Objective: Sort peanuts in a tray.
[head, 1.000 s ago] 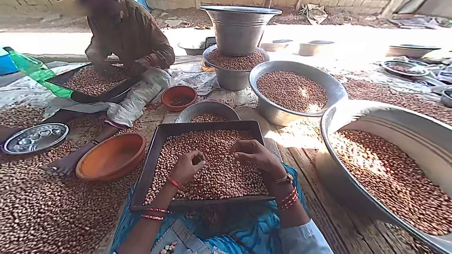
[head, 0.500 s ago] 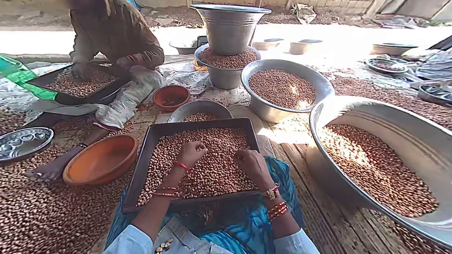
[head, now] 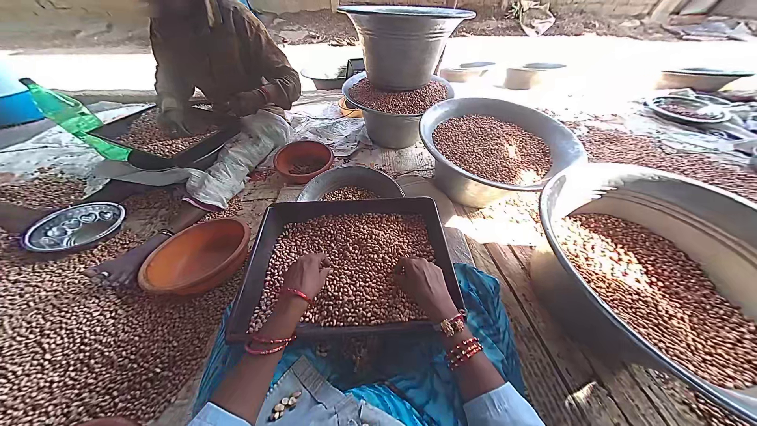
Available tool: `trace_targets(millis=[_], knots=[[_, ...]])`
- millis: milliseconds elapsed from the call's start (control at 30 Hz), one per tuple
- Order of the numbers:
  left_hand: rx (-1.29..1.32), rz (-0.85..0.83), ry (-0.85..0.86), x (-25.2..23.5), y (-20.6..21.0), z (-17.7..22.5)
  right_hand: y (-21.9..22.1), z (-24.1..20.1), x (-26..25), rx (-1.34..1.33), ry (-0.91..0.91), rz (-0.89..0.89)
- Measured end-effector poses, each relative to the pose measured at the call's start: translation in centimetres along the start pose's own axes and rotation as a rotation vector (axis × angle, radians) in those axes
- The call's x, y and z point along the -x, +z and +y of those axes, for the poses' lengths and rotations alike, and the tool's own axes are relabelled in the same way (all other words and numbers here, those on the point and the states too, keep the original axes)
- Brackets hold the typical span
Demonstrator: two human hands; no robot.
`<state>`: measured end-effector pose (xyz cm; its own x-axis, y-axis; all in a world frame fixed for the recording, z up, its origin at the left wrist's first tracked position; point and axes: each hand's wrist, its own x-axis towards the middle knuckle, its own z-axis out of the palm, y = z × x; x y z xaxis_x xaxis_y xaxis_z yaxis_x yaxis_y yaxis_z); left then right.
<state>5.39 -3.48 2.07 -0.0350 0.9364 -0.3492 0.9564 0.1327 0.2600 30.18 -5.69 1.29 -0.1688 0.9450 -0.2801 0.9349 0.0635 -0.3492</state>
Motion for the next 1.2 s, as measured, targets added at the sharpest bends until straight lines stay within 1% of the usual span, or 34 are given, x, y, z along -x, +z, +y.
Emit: trace_targets(millis=[100,433,533,567,600,633,667,700,733,767,800,833,867,900,933,967,1000,1100,1167,1200], knots=[[-0.042,-0.013,0.014,-0.5,0.1,0.3,0.0,-0.1,0.4,0.002,0.013,-0.006],[0.029,-0.039,0.062,-0.6,0.5,-0.5,0.3,-0.4,0.3,0.05,0.063,-0.003],[0.146,-0.048,0.117,-0.4,0.0,-1.8,0.0,-0.4,0.7,0.027,0.058,-0.006],[0.229,-0.073,0.168,0.0,-0.3,-2.5,-0.2,-0.3,1.1,-0.032,-0.003,-0.012],[0.357,-0.131,0.261,0.6,-0.8,-3.4,-0.5,0.0,1.6,-0.139,-0.126,-0.031],[0.542,-0.247,0.399,1.3,-1.3,-4.6,-0.7,0.4,1.9,-0.292,-0.307,-0.071],[0.721,-0.414,0.547,2.0,-1.6,-5.8,-0.8,0.7,2.1,-0.462,-0.504,-0.142],[0.832,-0.565,0.659,2.6,-1.9,-6.7,-0.8,0.8,2.2,-0.6,-0.642,-0.231],[0.87,-0.639,0.687,3.2,-2.3,-7.2,-1.0,0.8,2.4,-0.663,-0.695,-0.287],[0.839,-0.607,0.618,3.8,-2.8,-7.4,-1.3,1.0,2.5,-0.627,-0.659,-0.28],[0.706,-0.501,0.483,4.3,-3.3,-7.4,-1.8,1.3,2.7,-0.508,-0.539,-0.228],[0.468,-0.388,0.32,4.6,-3.5,-7.0,-2.1,1.5,2.9,-0.354,-0.366,-0.177],[0.204,-0.321,0.171,4.5,-3.4,-6.5,-2.3,1.5,2.8,-0.217,-0.179,-0.155],[0.015,-0.315,0.062,4.4,-2.9,-5.9,-2.3,1.7,2.7,-0.119,-0.029,-0.159],[-0.098,-0.343,0.006,4.3,-2.2,-5.1,-2.1,1.9,2.5,-0.057,0.062,-0.178],[-0.166,-0.371,-0.003,4.2,-1.3,-4.3,-1.7,2.2,2.3,-0.029,0.088,-0.204],[-0.206,-0.387,0.01,4.2,-0.3,-3.3,-1.3,2.4,2.2,-0.02,0.07,-0.237],[-0.231,-0.39,0.077,4.2,1.6,0.9,0.1,1.3,1.9,-0.002,-0.038,-0.333],[-0.113,-0.371,0.121,3.9,2.1,3.1,0.9,-0.1,1.6,-0.05,-0.084,-0.329],[0.009,-0.357,0.152,3.7,2.2,3.8,0.9,-0.7,1.4,-0.114,-0.095,-0.314]])
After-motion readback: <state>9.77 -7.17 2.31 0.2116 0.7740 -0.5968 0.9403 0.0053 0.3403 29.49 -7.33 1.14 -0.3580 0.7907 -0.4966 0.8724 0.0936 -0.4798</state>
